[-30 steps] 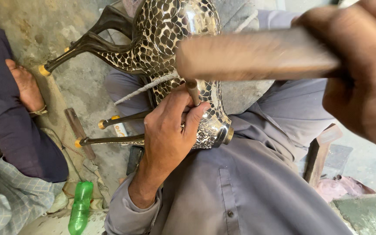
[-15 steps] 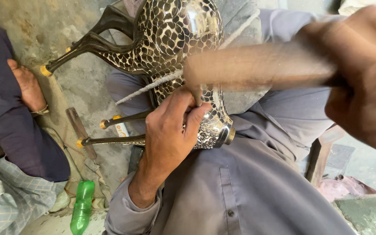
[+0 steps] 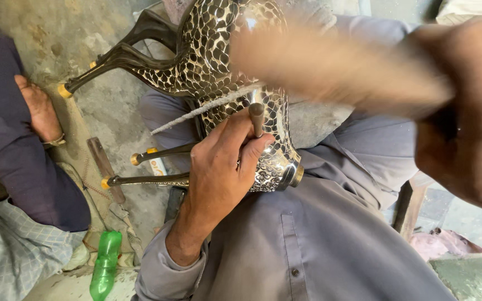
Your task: The person sits on the floor and uses a wooden mallet to repeatedly strike a metal chisel held against a brass giraffe figurine. The person creates a textured, hammered pattern on the figurine's surface by striking the chisel in a rhythmic manner.
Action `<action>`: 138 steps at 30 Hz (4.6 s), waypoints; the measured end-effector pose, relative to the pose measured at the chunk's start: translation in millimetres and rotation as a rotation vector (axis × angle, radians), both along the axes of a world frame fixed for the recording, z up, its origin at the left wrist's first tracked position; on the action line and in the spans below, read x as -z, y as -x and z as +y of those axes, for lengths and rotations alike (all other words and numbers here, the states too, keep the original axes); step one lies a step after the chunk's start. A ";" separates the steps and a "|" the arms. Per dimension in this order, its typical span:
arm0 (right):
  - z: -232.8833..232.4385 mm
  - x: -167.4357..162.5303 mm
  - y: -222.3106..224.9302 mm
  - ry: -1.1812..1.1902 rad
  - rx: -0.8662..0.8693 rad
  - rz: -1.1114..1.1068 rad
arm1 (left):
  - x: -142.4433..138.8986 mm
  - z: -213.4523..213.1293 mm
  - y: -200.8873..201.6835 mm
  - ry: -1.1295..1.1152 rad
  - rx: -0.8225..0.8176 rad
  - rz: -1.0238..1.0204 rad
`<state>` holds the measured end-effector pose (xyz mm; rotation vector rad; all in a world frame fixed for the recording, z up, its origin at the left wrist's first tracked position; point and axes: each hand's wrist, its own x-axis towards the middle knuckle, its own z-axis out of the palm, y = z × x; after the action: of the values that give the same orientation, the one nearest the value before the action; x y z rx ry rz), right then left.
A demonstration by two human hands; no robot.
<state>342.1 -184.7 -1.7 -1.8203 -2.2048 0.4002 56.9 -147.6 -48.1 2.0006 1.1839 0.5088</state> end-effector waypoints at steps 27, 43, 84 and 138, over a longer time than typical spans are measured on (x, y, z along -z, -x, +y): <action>-9.9 18.1 -5.0 -0.008 0.092 0.191 | -4.0 14.6 -7.1 0.012 0.083 -0.001; -2.1 38.4 4.9 -0.153 -0.070 -0.478 | 12.3 -44.1 -2.9 -0.084 -0.318 -0.080; 33.9 -45.6 33.6 -0.023 -0.159 -0.126 | 18.1 -37.1 2.2 -0.038 -0.319 -0.164; -5.9 -18.3 9.1 0.000 0.011 -0.052 | 8.3 -33.4 0.6 -0.139 -0.249 -0.155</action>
<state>333.0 -190.5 16.6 -1.8623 -2.2272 0.3549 56.3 -180.9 -56.4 1.8974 1.3387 0.8766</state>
